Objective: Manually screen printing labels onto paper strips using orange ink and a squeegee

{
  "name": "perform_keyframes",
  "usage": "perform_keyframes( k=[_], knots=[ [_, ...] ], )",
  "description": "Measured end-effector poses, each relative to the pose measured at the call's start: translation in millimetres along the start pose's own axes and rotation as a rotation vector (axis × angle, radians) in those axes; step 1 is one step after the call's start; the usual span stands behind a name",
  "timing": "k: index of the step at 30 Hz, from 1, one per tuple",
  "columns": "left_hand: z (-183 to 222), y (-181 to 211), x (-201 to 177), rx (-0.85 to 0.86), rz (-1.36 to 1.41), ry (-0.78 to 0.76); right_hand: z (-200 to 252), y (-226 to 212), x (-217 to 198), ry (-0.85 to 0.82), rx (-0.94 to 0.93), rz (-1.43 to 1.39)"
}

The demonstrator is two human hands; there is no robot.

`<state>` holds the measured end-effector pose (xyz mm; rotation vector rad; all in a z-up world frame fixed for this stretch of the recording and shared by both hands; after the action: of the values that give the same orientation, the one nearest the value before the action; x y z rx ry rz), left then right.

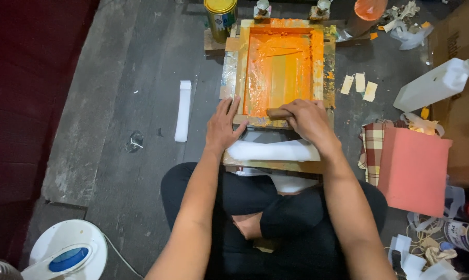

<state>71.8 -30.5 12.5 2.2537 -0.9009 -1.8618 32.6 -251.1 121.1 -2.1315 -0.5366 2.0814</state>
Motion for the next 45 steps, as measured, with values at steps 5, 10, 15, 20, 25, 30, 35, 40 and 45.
perform_keyframes(
  k=[5, 10, 15, 20, 25, 30, 35, 40, 45],
  knots=[
    [-0.1, -1.9, 0.3, 0.002, 0.005, 0.008, -18.2, 24.0, 10.8, 0.131, -0.04, 0.006],
    [5.5, -2.7, 1.3, 0.03, 0.046, 0.097, -69.1, 31.4, 37.6, 0.298, -0.082, 0.102],
    [1.5, -3.2, -2.0, 0.039, 0.064, 0.125, -118.9, 44.8, 33.1, 0.442, -0.049, 0.125],
    [1.1, -2.4, -3.8, 0.054, 0.064, 0.16, -136.6, 66.7, 51.6, 0.426, -0.046, 0.131],
    [1.5, -1.6, -5.6, 0.053, 0.075, 0.15, -121.9, 58.6, 52.3, 0.408, -0.07, 0.184],
    [0.6, 2.6, -9.2, 0.059, 0.04, 0.144, -100.3, 52.9, 54.4, 0.421, -0.111, 0.187],
    [0.6, 1.7, -6.6, 0.04, 0.029, 0.095, -73.1, 38.6, 50.2, 0.354, -0.094, 0.148],
    [1.5, 2.0, -5.3, 0.019, 0.032, 0.074, -47.5, 32.0, 54.2, 0.31, -0.034, 0.076],
    [0.8, 2.8, -5.7, 0.025, 0.009, 0.077, -26.2, 20.6, 52.9, 0.26, 0.014, 0.083]
  ],
)
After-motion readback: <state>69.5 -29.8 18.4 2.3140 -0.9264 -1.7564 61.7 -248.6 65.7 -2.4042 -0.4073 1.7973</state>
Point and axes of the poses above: each hand's wrist, its own z-axis away from the middle knuckle, its own x-axis out of the palm, y = z × x, the point moved 8 cm from there along -z, towards the middle knuckle, and after that the axes turned 8 degrees about y, right-handed, at the moved point
